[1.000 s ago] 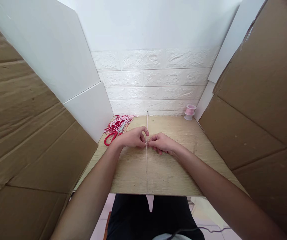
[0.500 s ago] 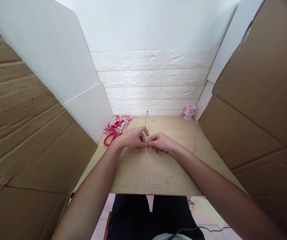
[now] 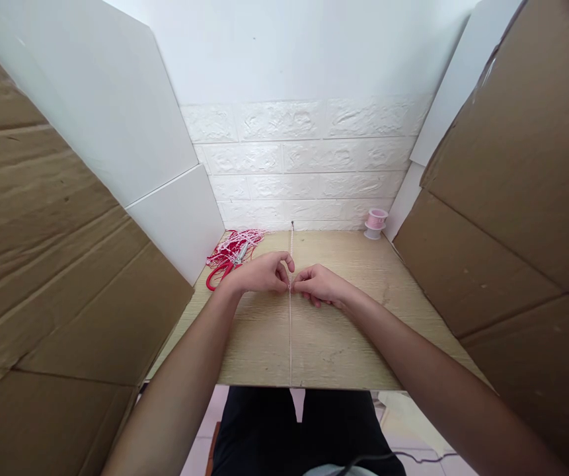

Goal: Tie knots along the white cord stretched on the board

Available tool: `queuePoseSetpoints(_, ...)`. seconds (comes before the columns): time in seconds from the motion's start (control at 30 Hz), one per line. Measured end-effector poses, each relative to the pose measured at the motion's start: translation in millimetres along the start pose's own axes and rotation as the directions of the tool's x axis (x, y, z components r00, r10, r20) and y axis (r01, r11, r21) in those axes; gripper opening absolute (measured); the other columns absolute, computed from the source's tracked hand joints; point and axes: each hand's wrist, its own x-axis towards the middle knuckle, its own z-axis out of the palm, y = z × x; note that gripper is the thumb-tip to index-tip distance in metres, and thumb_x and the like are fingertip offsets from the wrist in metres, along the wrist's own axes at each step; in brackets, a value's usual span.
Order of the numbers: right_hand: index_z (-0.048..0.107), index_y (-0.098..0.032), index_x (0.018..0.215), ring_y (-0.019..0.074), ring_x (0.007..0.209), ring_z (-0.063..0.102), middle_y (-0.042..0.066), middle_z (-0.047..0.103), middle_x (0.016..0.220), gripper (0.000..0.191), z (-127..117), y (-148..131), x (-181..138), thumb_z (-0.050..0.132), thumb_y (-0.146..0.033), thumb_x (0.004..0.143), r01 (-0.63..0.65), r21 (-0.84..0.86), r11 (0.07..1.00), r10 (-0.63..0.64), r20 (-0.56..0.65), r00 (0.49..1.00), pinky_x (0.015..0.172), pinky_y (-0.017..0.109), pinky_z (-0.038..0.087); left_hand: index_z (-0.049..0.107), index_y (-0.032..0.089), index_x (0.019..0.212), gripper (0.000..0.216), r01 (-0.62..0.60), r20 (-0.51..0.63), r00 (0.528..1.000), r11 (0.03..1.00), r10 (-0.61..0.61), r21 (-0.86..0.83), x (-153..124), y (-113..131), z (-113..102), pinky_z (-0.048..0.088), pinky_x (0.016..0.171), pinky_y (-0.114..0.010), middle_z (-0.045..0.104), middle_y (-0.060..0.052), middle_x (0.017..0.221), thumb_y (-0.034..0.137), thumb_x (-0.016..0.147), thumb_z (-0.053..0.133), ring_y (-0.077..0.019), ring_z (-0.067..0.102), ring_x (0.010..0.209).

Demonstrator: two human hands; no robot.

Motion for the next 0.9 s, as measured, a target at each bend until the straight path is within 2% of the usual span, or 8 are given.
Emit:
queuePoseSetpoints(0.2,0.060,-0.015,0.079,0.0071,0.037,0.041,-0.002,0.049,0.057,0.025,0.1,-0.1,-0.7,0.060,-0.039,0.074,0.000,-0.003,1.000,0.000,0.000,1.000,0.031,0.020,0.018,0.049,0.019,0.098,0.034,0.016,0.011,1.000,1.000,-0.016,-0.023,-2.7,4.7,-1.1,0.046,0.063,-0.022,0.068,-0.001,0.084,0.018,0.066,0.062,-0.0150,0.064,0.076)
queuePoseSetpoints(0.33,0.059,-0.015,0.075,0.0070,0.037,0.040,-0.002,0.047,0.056,0.029,0.8,1.8,0.8,0.063,-0.043,0.073,0.008,0.016,1.000,-0.008,-0.004,1.000,0.032,0.021,0.020,0.052,0.019,0.100,0.032,0.029,0.019,0.999,0.999,-0.028,-0.034,-4.7,8.5,-1.3,0.047,0.065,-0.022,0.068,-0.002,0.083,0.020,0.069,0.060,-0.0150,0.065,0.077)
queuePoseSetpoints(0.53,0.054,-0.015,0.073,0.0070,0.038,0.041,-0.002,0.048,0.058,0.029,0.1,6.4,3.8,0.064,-0.042,0.074,0.005,0.034,0.999,-0.005,-0.004,1.000,0.033,0.021,0.022,0.064,0.015,0.097,0.029,0.015,0.043,0.999,1.000,-0.015,-0.007,-4.3,9.4,-1.6,0.048,0.064,-0.021,0.069,-0.006,0.086,0.026,0.070,0.064,-0.0154,0.065,0.079)
queuePoseSetpoints(0.9,0.057,-0.014,0.076,0.0046,0.037,0.040,-0.003,0.048,0.058,0.018,0.8,2.1,1.9,0.062,-0.032,0.076,-0.021,0.037,0.999,0.021,0.003,1.000,0.034,0.020,0.022,0.071,0.013,0.087,0.025,0.029,0.032,0.999,0.997,-0.031,0.066,-3.3,8.1,-3.7,0.047,0.064,-0.020,0.069,-0.004,0.080,0.029,0.069,0.066,-0.0135,0.063,0.074)
